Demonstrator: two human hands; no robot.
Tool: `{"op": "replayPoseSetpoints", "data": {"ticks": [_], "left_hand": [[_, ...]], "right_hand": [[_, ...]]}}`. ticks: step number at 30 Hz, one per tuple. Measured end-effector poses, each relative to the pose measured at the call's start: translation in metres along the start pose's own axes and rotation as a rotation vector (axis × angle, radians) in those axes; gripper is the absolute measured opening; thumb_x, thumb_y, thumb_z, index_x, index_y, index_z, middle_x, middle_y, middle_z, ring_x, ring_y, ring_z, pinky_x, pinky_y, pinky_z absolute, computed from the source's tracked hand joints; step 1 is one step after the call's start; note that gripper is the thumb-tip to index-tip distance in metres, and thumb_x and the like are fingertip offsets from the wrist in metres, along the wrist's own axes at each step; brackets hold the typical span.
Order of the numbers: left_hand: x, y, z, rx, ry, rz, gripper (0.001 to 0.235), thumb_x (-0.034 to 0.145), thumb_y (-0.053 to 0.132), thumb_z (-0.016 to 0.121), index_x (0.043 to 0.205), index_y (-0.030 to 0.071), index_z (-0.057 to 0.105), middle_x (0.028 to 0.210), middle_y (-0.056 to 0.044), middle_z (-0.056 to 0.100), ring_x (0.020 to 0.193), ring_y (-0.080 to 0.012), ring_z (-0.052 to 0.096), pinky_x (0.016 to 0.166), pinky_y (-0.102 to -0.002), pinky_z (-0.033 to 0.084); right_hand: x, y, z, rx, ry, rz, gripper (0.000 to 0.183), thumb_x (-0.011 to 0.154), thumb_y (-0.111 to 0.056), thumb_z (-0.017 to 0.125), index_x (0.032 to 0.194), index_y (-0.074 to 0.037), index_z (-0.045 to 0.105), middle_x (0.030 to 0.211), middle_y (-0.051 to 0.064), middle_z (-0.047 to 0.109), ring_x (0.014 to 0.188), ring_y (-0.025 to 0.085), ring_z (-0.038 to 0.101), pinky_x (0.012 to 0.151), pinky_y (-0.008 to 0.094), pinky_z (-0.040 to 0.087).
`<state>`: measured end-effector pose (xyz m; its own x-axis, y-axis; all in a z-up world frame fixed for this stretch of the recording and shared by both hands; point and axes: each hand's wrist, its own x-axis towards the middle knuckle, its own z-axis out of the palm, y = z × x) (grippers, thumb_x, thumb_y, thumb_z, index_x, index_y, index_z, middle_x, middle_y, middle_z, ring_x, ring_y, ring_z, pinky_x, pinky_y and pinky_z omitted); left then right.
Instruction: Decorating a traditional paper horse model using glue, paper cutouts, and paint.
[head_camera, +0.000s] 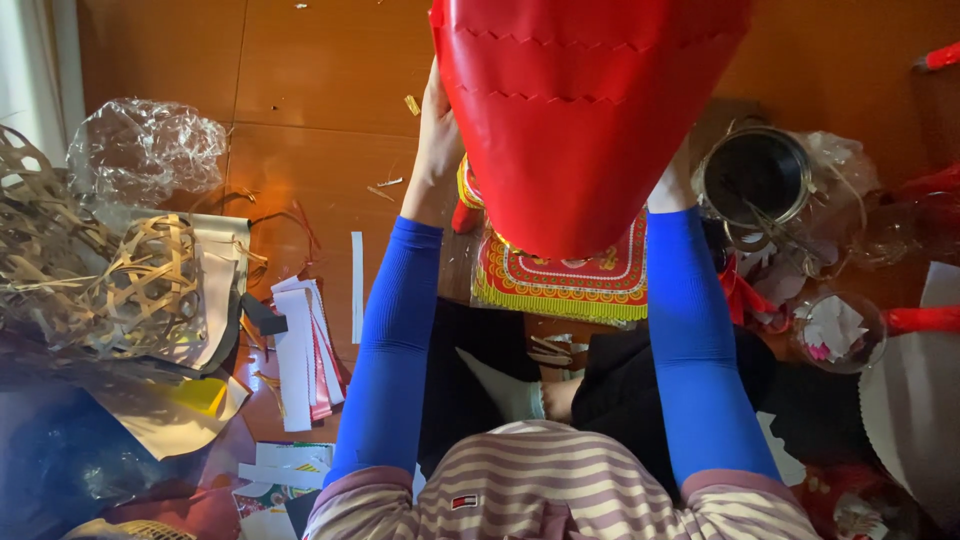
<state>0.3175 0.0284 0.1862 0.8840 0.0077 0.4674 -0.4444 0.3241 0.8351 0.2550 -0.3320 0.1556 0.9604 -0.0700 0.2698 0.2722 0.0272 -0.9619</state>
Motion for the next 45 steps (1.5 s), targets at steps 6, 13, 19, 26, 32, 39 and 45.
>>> {"op": "replayPoseSetpoints", "data": {"ticks": [6, 13, 19, 26, 32, 39, 45], "left_hand": [[0.008, 0.005, -0.005, 0.006, 0.065, -0.042, 0.036, 0.113, 0.001, 0.065, 0.148, 0.011, 0.058, 0.130, -0.007, 0.071, 0.112, -0.0149, 0.068, 0.097, -0.036, 0.063], [0.003, 0.010, -0.003, 0.009, 0.144, -0.103, 0.025, 0.112, 0.007, 0.063, 0.137, 0.011, 0.062, 0.118, -0.004, 0.070, 0.102, -0.0121, 0.064, 0.089, -0.033, 0.059], [0.012, 0.013, 0.014, 0.000, 0.192, -0.128, 0.019, 0.110, 0.012, 0.061, 0.128, 0.011, 0.066, 0.109, -0.002, 0.070, 0.094, -0.0098, 0.061, 0.083, -0.031, 0.056], [0.033, 0.050, 0.034, -0.003, 0.246, -0.101, 0.017, 0.108, 0.019, 0.058, 0.117, 0.010, 0.070, 0.097, 0.000, 0.069, 0.085, -0.0070, 0.058, 0.076, -0.027, 0.052], [-0.036, 0.111, 0.061, 0.471, 0.199, 0.180, 0.031, 0.111, 0.030, 0.066, 0.133, 0.009, 0.064, 0.126, -0.006, 0.063, 0.118, -0.0178, 0.061, 0.105, -0.034, 0.049], [-0.042, 0.125, 0.068, 0.521, 0.118, 0.153, 0.020, 0.096, 0.004, 0.070, 0.114, 0.010, 0.063, 0.110, -0.003, 0.060, 0.094, -0.0125, 0.056, 0.083, -0.027, 0.050], [-0.036, 0.134, 0.053, 0.542, 0.027, 0.101, 0.013, 0.100, 0.000, 0.068, 0.097, 0.013, 0.065, 0.084, 0.004, 0.059, 0.075, -0.0064, 0.047, 0.068, -0.025, 0.042]], "right_hand": [[-0.004, -0.003, 0.004, -0.004, 0.030, -0.016, 0.023, 0.117, -0.014, 0.064, 0.094, -0.015, 0.062, 0.086, -0.001, 0.055, 0.084, 0.010, 0.047, 0.080, 0.031, 0.042], [0.023, -0.024, 0.089, -0.014, 0.071, -0.026, 0.024, 0.117, -0.013, 0.062, 0.093, -0.015, 0.059, 0.087, -0.002, 0.054, 0.085, 0.010, 0.046, 0.080, 0.031, 0.041], [0.034, -0.040, 0.091, -0.027, 0.113, -0.065, 0.024, 0.117, -0.012, 0.060, 0.093, -0.015, 0.057, 0.088, -0.002, 0.053, 0.087, 0.009, 0.045, 0.080, 0.030, 0.040], [0.054, -0.069, 0.095, -0.021, 0.148, -0.166, 0.025, 0.117, -0.011, 0.057, 0.093, -0.015, 0.055, 0.089, -0.003, 0.052, 0.088, 0.009, 0.044, 0.080, 0.030, 0.039], [0.013, -0.106, 0.097, -0.076, 0.174, -0.385, 0.025, 0.118, -0.035, 0.055, 0.120, -0.011, 0.061, 0.118, 0.004, 0.061, 0.109, 0.015, 0.055, 0.100, 0.033, 0.045], [-0.011, -0.159, 0.115, -0.168, -0.052, -0.459, 0.071, 0.104, 0.012, 0.066, 0.162, -0.014, 0.035, 0.146, 0.015, 0.055, 0.124, 0.023, 0.060, 0.098, 0.033, 0.053], [-0.016, -0.171, 0.101, -0.323, -0.045, -0.585, 0.061, 0.109, 0.018, 0.069, 0.157, -0.007, 0.042, 0.143, 0.017, 0.063, 0.119, 0.029, 0.068, 0.107, 0.041, 0.058]]}}
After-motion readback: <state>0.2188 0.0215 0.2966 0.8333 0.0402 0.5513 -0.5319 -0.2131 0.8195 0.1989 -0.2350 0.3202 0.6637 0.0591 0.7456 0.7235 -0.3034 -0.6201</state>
